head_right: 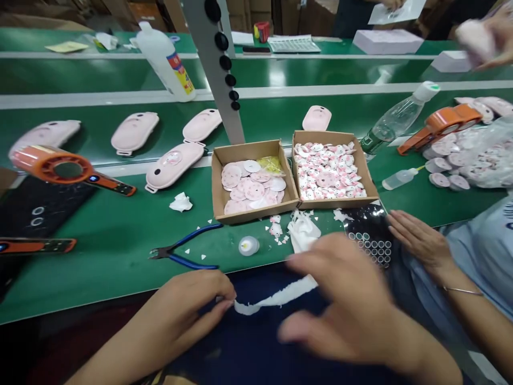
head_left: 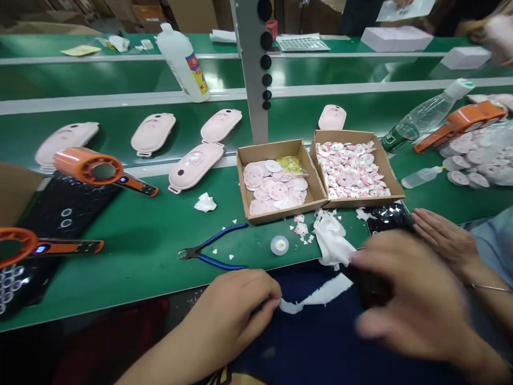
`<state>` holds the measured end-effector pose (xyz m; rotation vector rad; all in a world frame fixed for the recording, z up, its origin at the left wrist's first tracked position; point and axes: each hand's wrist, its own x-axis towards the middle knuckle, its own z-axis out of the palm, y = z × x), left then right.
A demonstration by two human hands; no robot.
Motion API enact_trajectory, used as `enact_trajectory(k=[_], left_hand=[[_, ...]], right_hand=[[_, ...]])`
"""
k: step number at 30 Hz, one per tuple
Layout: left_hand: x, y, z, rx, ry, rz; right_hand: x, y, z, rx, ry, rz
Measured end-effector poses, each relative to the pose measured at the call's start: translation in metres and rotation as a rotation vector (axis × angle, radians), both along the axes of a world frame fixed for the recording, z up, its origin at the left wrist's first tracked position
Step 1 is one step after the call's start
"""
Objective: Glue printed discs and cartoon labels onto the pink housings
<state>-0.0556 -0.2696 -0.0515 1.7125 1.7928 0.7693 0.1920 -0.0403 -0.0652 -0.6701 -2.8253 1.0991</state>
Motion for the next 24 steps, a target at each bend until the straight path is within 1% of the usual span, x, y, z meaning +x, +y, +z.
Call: enact_trajectory(k=[2,3,4,6,8,11,13,17,19,21,24], left_hand=[[0.002,0.001,-0.001,0.015,0.017,-0.002],[0.002,0.001,-0.001,0.022,0.028,0.001],[0.002,0.001,-0.002,0.031,0.037,0.011],[0.002,0.0,-0.004,0.035,0.035,0.05],[0.001,0.0,-0.009,0.029,0.003,0.099],[-0.001,0.003,-0.018,0.034,-0.074,0.153],[-0.002,0.006,-0.024,0.074,-0.113,0.178],[-0.003,0.011,-0.035,0.195,-0.074,0.265],[-0.004,0.013,-0.039,0.246,-0.039,0.295],[-0.007,0.015,-0.041,0.278,-0.022,0.299],[-0.012,0.02,-0.043,0.298,-0.016,0.302]], right_hand=[[-0.027,-0.044,-0.005,-0.018,0.024,0.084],[-0.044,-0.059,-0.006,-0.029,0.037,0.124],[-0.061,-0.07,-0.007,-0.042,0.048,0.164],[-0.085,-0.081,-0.006,-0.069,0.06,0.234],[-0.094,-0.082,-0.007,-0.06,0.072,0.267],[-0.088,-0.08,-0.011,0.032,0.091,0.261],[-0.084,-0.078,-0.013,0.116,0.113,0.235],[-0.084,-0.076,-0.017,0.289,0.194,0.163],[-0.087,-0.074,-0.018,0.344,0.223,0.145],[-0.09,-0.072,-0.02,0.364,0.231,0.129],[-0.093,-0.069,-0.022,0.332,0.218,0.112]])
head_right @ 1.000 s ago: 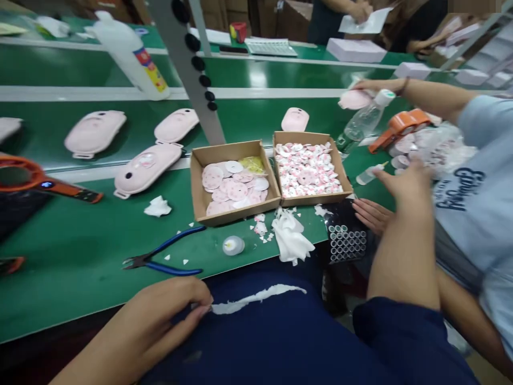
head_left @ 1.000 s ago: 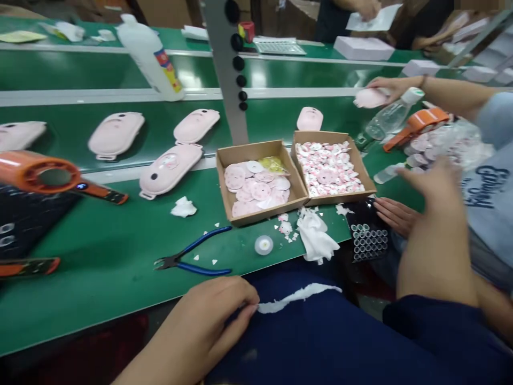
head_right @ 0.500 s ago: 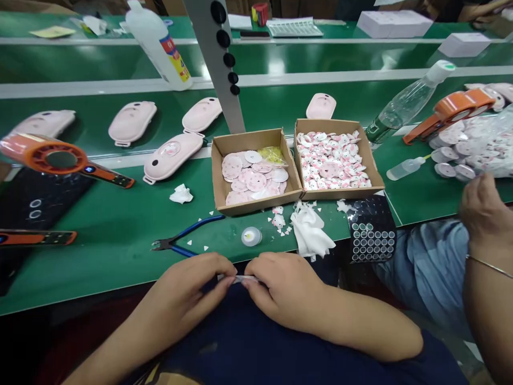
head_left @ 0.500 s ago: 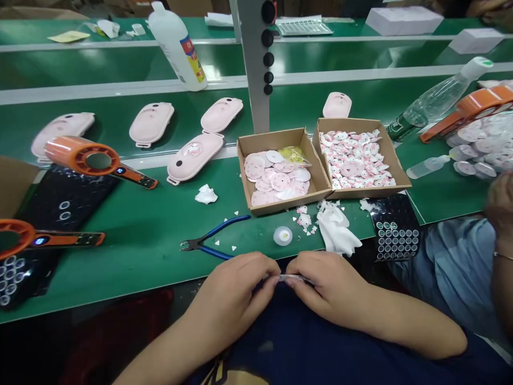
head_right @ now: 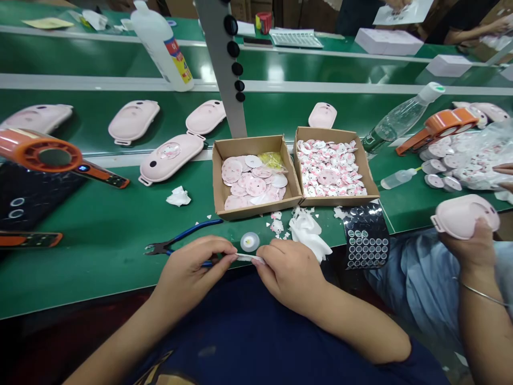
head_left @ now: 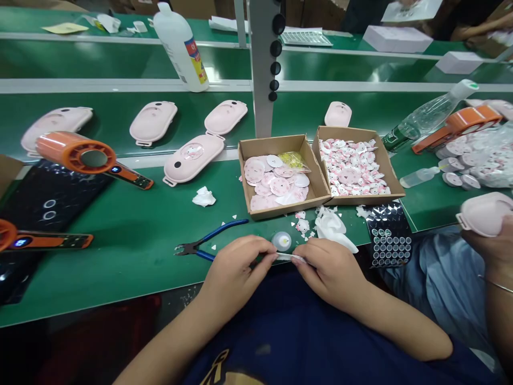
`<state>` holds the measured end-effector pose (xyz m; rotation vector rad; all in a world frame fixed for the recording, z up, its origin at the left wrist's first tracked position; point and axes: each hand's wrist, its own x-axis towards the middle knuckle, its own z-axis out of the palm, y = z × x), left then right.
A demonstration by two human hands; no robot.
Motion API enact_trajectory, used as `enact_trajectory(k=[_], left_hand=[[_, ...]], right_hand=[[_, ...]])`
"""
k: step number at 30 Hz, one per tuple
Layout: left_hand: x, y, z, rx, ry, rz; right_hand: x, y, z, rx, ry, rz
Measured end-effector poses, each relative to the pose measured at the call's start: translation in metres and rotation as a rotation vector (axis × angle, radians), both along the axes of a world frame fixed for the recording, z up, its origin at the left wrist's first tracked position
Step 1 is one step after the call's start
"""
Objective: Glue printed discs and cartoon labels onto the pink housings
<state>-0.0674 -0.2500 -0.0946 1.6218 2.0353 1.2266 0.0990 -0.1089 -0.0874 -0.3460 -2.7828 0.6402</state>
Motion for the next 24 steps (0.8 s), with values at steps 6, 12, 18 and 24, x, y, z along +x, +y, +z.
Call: enact_trajectory(k=[6,12,18,24], left_hand=[[-0.0032,0.0027,-0.0035,0.0,-0.03,0.02],[-0.0043,0.0033,-0.0057,-0.066,-0.056,0.091],[-0.0063,0.0074,-0.0046,-0.057,-0.037,0.079],[-0.0077,0.0079,-0.0026,-0.048,-0.027,0.067]], right_hand=[[-0.0035,0.0032,0.0001,-0.016,0.004,-0.018],[-0.0081,0.0054,0.0018,0.002,0.016,-0.014],[-0.0085,0.007,-0.0012,-0.01,0.039,-0.012],[-0.0082,0.0077,-0.0032,0.018,0.081,-0.019]])
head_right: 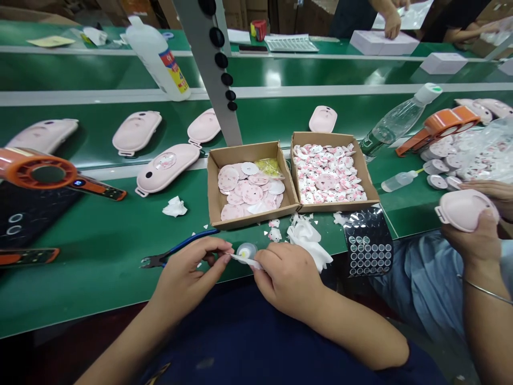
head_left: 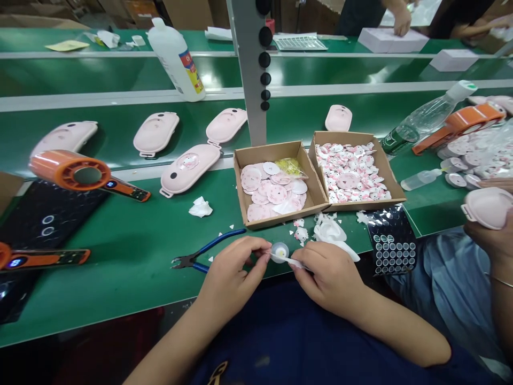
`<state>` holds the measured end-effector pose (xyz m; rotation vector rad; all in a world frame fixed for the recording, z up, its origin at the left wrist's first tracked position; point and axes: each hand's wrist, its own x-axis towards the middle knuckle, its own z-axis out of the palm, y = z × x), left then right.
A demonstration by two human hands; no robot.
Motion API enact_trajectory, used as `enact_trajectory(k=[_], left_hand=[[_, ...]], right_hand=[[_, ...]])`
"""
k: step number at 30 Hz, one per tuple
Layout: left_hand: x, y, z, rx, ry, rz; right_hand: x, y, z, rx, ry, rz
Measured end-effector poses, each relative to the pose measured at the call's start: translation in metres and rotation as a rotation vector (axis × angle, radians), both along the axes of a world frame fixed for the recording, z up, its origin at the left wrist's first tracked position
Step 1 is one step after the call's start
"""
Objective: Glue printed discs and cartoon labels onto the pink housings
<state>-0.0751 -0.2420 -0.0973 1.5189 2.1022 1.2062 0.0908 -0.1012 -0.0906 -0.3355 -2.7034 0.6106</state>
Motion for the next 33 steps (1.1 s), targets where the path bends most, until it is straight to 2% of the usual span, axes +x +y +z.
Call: enact_trajectory(k=[7,14,21,27,33], left_hand=[[-0.002,-0.002,0.003,0.012,0.014,-0.008],[-0.004,0.001,0.006,-0.016,0.009,-0.005],[-0.004,-0.002,0.011,-0.066,-0.071,-0.072],[-0.004,0.002,0.007,-0.07,-0.154,-0.068],[-0.005,0.009,0.006,-0.037,-0.122,-0.032]], right_hand=[[0.0,0.0,-0.004,0.046,-0.008,-0.009],[0.0,0.001,-0.001,-0.092,-0.009,0.022],[0.006,0.001,0.001,-0.083,0.025,-0.003],[0.009,0.005,-0.002,-0.089,-0.015,0.008],[0.008,0.006,-0.002,-0.073,0.019,-0.008]])
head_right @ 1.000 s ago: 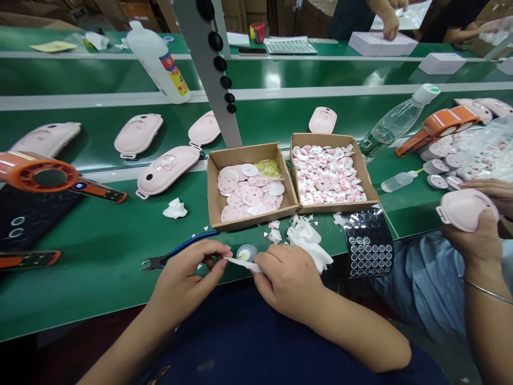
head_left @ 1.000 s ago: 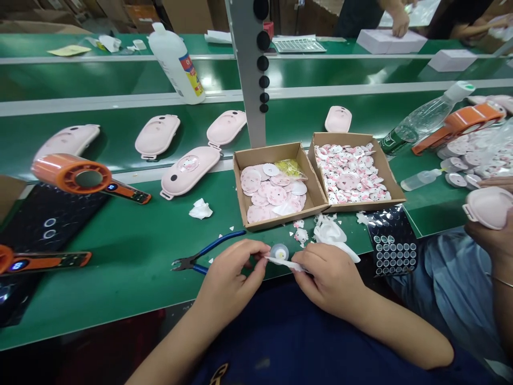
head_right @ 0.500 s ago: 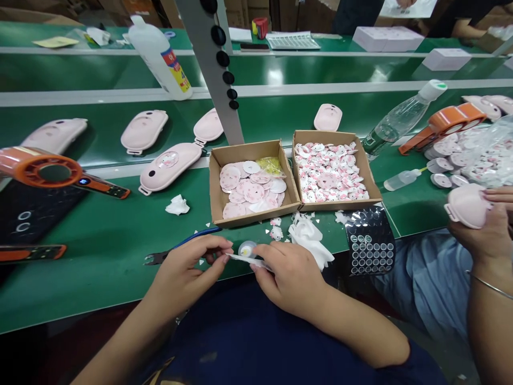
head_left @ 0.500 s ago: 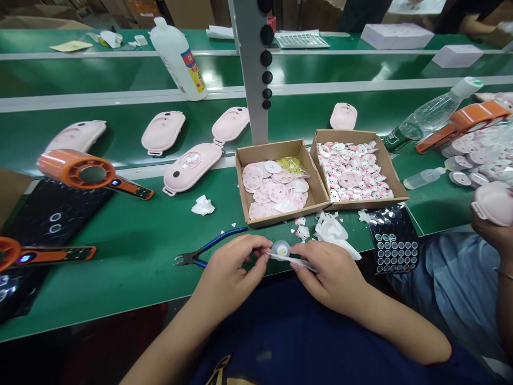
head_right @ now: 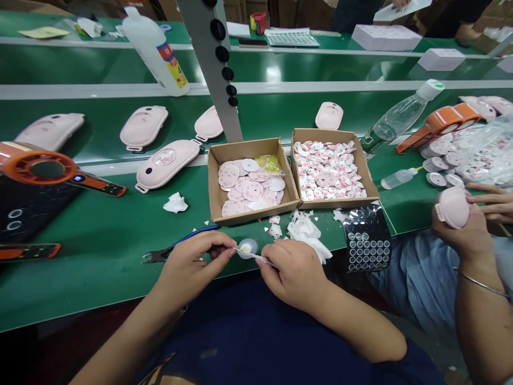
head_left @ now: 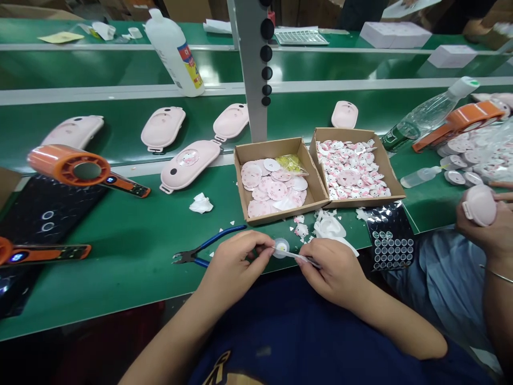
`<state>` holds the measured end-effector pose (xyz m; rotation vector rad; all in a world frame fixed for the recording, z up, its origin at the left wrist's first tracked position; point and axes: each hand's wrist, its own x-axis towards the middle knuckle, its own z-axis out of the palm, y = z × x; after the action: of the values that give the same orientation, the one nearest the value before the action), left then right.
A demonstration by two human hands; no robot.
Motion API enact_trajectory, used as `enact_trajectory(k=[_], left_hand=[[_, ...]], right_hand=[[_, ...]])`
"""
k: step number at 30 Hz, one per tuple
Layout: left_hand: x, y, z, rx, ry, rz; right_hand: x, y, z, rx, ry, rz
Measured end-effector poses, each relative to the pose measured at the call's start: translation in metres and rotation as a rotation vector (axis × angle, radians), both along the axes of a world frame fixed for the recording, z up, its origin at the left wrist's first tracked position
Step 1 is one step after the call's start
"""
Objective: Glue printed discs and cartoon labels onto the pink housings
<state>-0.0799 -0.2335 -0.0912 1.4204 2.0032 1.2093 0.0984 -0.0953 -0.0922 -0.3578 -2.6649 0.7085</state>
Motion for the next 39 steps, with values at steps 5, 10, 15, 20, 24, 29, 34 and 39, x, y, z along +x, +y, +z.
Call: enact_trajectory(k=[5,10,15,20,24,29,34,39], left_hand=[[-0.001,0.002,-0.001,-0.032,-0.067,0.008],[-0.002,0.006,-0.004,-0.033,-0.135,0.006],[-0.004,0.009,-0.006,0.025,-0.11,-0.009],[-0.006,0.013,-0.008,0.07,-0.122,-0.006],[-0.005,0.016,-0.012,0.088,-0.171,-0.006],[-0.008,0.013,-0.019,0.109,-0.137,0.01],[-0.008,-0.003,-0.02,0.273,0.048,0.087],[0.005,-0.016,-0.02,0.343,0.245,-0.128]], right_hand=[[-0.002,0.001,-0.001,-0.031,-0.006,-0.007],[-0.004,0.002,-0.004,0.004,0.006,-0.023],[-0.008,0.004,-0.008,0.029,0.04,-0.038],[-0.013,0.008,-0.012,0.006,0.045,0.012],[-0.016,0.009,-0.015,0.002,0.064,0.025],[-0.015,0.007,-0.014,-0.017,0.061,0.011],[-0.012,0.006,-0.012,0.018,0.071,-0.021],[-0.011,0.007,-0.012,0.033,0.07,-0.035]])
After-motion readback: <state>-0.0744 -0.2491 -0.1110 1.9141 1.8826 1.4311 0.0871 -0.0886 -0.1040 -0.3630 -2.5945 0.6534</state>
